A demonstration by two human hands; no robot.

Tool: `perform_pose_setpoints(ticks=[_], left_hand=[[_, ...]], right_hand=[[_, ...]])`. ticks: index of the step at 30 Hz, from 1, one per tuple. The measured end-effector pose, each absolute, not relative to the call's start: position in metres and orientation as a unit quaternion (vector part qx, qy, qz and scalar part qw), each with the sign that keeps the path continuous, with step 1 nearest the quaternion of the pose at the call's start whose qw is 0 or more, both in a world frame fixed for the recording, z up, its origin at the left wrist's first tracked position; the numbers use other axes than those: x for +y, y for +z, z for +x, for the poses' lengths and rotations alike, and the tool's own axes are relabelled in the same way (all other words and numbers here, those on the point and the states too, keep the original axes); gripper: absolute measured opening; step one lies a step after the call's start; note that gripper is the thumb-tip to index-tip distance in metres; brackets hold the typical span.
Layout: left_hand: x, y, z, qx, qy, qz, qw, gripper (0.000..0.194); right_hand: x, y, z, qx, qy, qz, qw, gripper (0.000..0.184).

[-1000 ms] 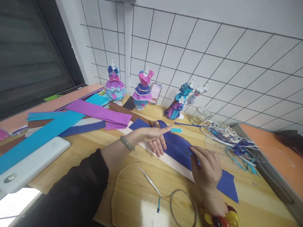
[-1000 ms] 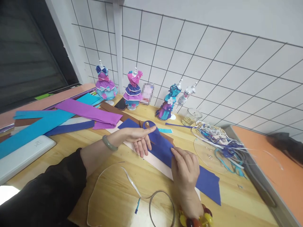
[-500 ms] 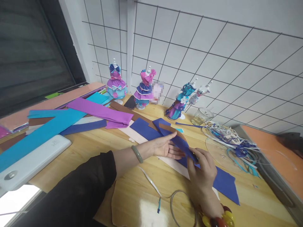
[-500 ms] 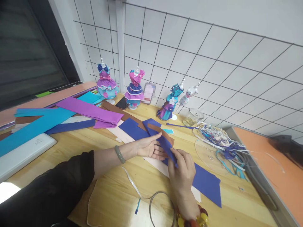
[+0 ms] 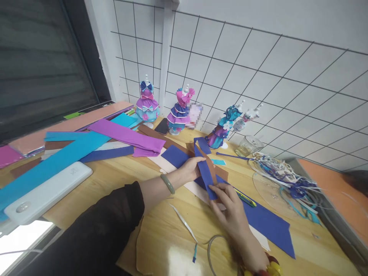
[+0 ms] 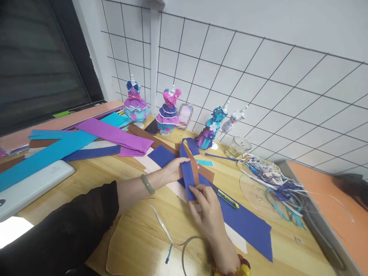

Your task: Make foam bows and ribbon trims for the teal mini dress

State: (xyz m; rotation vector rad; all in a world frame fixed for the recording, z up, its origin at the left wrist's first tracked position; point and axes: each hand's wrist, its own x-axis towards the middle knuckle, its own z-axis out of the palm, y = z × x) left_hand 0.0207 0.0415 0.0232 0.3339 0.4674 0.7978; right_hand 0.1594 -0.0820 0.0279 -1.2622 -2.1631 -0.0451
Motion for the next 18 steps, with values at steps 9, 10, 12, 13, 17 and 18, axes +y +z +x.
perform_pose_setpoints(ticks=[9, 10, 12, 13, 17, 18], left_hand=[[0.044, 0.011, 0.021, 0.196, 0.329, 0.241, 0.892, 0.027], [0.044, 0.009, 0.022, 0.197, 0.334, 0.245, 0.888, 0.026], [0.044, 0.007, 0.024, 0.196, 0.345, 0.248, 0.884, 0.025], [0.044, 0.007, 0.025, 0.192, 0.349, 0.248, 0.883, 0.024], [0.044, 0.011, 0.026, 0.176, 0.35, 0.25, 0.885, 0.021], [0.043, 0.012, 0.025, 0.176, 0.352, 0.253, 0.884, 0.021]], right_hand=[[-0.072, 0.021, 0.159, -0.668, 0.176, -0.578, 0.435, 0.026], [-0.07, 0.019, 0.159, -0.644, 0.206, -0.587, 0.445, 0.026], [-0.068, 0.017, 0.159, -0.6, 0.276, -0.596, 0.456, 0.028], [-0.068, 0.017, 0.159, -0.581, 0.312, -0.596, 0.457, 0.029], [-0.069, 0.015, 0.157, -0.516, 0.434, -0.59, 0.445, 0.03], [-0.069, 0.014, 0.156, -0.504, 0.451, -0.59, 0.44, 0.03]])
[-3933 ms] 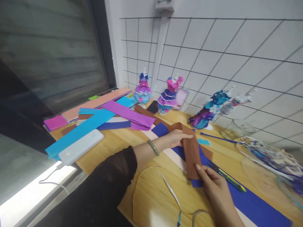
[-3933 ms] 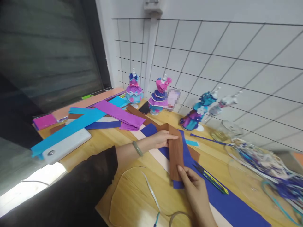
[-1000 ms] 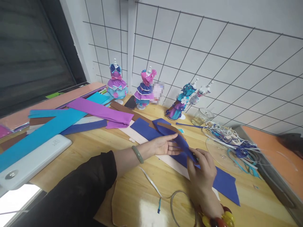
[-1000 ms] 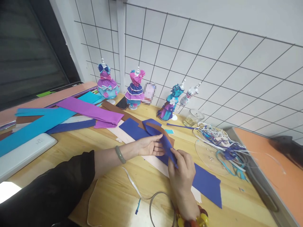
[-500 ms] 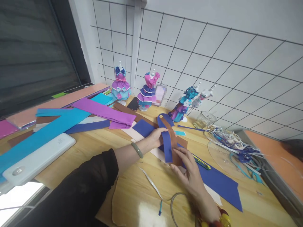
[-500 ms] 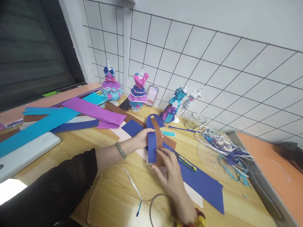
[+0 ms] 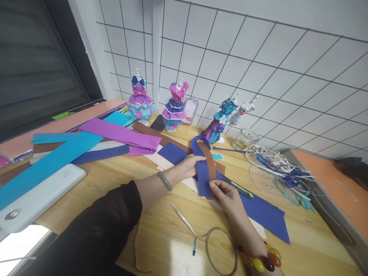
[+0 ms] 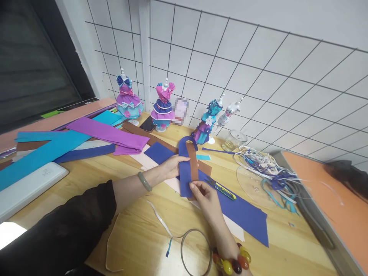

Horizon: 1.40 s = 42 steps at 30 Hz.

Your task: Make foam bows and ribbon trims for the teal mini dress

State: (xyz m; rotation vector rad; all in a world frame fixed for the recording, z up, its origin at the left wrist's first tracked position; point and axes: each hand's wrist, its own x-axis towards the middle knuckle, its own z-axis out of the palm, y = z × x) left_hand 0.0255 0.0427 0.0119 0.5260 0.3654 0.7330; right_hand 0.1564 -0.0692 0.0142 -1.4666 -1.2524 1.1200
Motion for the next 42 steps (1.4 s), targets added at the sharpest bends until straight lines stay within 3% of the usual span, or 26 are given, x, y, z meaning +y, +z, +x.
perform_pose_setpoints(ticks=[6, 13, 17, 25, 33, 42], left_hand=[[0.036, 0.02, 0.024, 0.182, 0.342, 0.277, 0.88, 0.02], [0.033, 0.022, 0.024, 0.209, 0.217, 0.261, 0.917, 0.039], [0.034, 0.017, 0.023, 0.18, 0.207, 0.28, 0.92, 0.035], [0.035, 0.013, 0.024, 0.204, 0.279, 0.28, 0.896, 0.016], [0.038, 0.017, 0.02, 0.225, 0.35, 0.312, 0.854, 0.015], [0.032, 0.015, 0.019, 0.178, 0.227, 0.396, 0.872, 0.035]], right_hand=[[-0.071, 0.009, 0.157, -0.495, 0.476, -0.582, 0.435, 0.027], [-0.068, 0.009, 0.159, -0.447, 0.509, -0.563, 0.473, 0.023], [-0.068, 0.01, 0.159, -0.415, 0.52, -0.551, 0.503, 0.022], [-0.07, 0.016, 0.155, -0.459, 0.509, -0.56, 0.465, 0.026], [-0.071, 0.016, 0.151, -0.451, 0.524, -0.577, 0.435, 0.033], [-0.071, 0.019, 0.154, -0.359, 0.533, -0.558, 0.526, 0.026]])
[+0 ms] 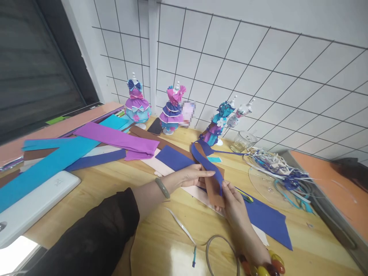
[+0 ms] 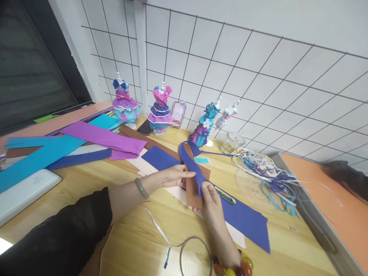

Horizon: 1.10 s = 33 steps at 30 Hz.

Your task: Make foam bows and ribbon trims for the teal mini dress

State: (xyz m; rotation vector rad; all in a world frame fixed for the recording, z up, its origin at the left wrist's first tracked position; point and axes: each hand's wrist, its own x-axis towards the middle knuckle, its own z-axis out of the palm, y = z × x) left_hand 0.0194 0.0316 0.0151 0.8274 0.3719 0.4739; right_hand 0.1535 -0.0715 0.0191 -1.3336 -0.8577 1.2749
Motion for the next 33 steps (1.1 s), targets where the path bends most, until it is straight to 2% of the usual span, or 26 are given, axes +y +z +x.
perform_pose_setpoints(ticks=[3, 6, 11, 14, 19, 25, 29, 33], left_hand=[[0.035, 0.013, 0.017, 0.192, 0.201, 0.43, 0.859, 0.038], [0.042, 0.01, 0.013, 0.224, 0.228, 0.445, 0.837, 0.038], [0.057, 0.013, 0.007, 0.224, 0.358, 0.389, 0.819, 0.036], [0.067, 0.021, 0.001, 0.202, 0.472, 0.314, 0.799, 0.027], [0.074, 0.052, -0.012, 0.189, 0.618, 0.259, 0.718, 0.026], [0.068, 0.097, -0.025, 0.157, 0.693, 0.327, 0.623, 0.026], [0.061, 0.083, -0.012, 0.195, 0.638, 0.333, 0.667, 0.027], [0.048, 0.046, 0.009, 0.254, 0.448, 0.378, 0.77, 0.029]], right_hand=[[-0.071, 0.02, 0.153, -0.348, 0.542, -0.542, 0.54, 0.026], [-0.071, 0.02, 0.153, -0.358, 0.546, -0.526, 0.545, 0.026], [-0.068, 0.018, 0.156, -0.354, 0.522, -0.534, 0.563, 0.031], [-0.067, 0.016, 0.157, -0.364, 0.504, -0.551, 0.556, 0.032], [-0.071, 0.013, 0.152, -0.467, 0.476, -0.6, 0.442, 0.032], [-0.074, 0.012, 0.148, -0.63, 0.325, -0.621, 0.333, 0.029], [-0.073, 0.014, 0.147, -0.626, 0.346, -0.617, 0.326, 0.03], [-0.073, 0.019, 0.146, -0.594, 0.413, -0.6, 0.342, 0.033]])
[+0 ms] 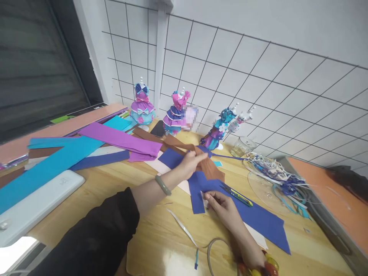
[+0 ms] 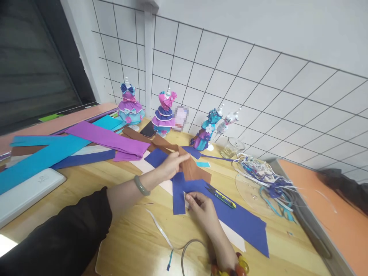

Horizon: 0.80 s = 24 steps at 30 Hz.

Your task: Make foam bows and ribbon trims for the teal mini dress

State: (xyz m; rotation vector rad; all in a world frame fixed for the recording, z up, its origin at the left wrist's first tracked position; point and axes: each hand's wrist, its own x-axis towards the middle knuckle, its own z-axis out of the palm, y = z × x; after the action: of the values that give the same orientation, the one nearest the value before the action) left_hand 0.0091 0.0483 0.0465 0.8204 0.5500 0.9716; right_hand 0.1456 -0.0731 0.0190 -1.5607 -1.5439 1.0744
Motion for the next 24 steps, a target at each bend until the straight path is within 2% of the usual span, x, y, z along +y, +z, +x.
perform_pose_setpoints(ticks=[3, 6, 10, 16, 21, 24], left_hand=[[0.043, 0.028, 0.014, 0.318, 0.346, 0.417, 0.778, 0.023], [0.044, 0.02, 0.012, 0.35, 0.319, 0.453, 0.756, 0.02], [0.049, 0.01, 0.012, 0.354, 0.31, 0.505, 0.723, 0.026], [0.056, -0.012, 0.017, 0.351, 0.333, 0.58, 0.655, 0.03], [0.059, -0.017, 0.017, 0.337, 0.337, 0.615, 0.628, 0.032], [0.059, -0.015, 0.016, 0.329, 0.334, 0.605, 0.643, 0.033]], right_hand=[[-0.071, 0.022, 0.151, -0.566, 0.443, -0.604, 0.344, 0.038], [-0.065, 0.027, 0.164, -0.539, 0.432, -0.629, 0.357, 0.04], [-0.041, 0.032, 0.193, -0.523, 0.331, -0.7, 0.356, 0.039], [0.025, 0.026, 0.231, -0.551, 0.153, -0.753, 0.325, 0.025], [0.065, 0.019, 0.231, -0.546, 0.141, -0.762, 0.319, 0.039], [0.074, 0.017, 0.225, -0.547, 0.161, -0.757, 0.32, 0.033]])
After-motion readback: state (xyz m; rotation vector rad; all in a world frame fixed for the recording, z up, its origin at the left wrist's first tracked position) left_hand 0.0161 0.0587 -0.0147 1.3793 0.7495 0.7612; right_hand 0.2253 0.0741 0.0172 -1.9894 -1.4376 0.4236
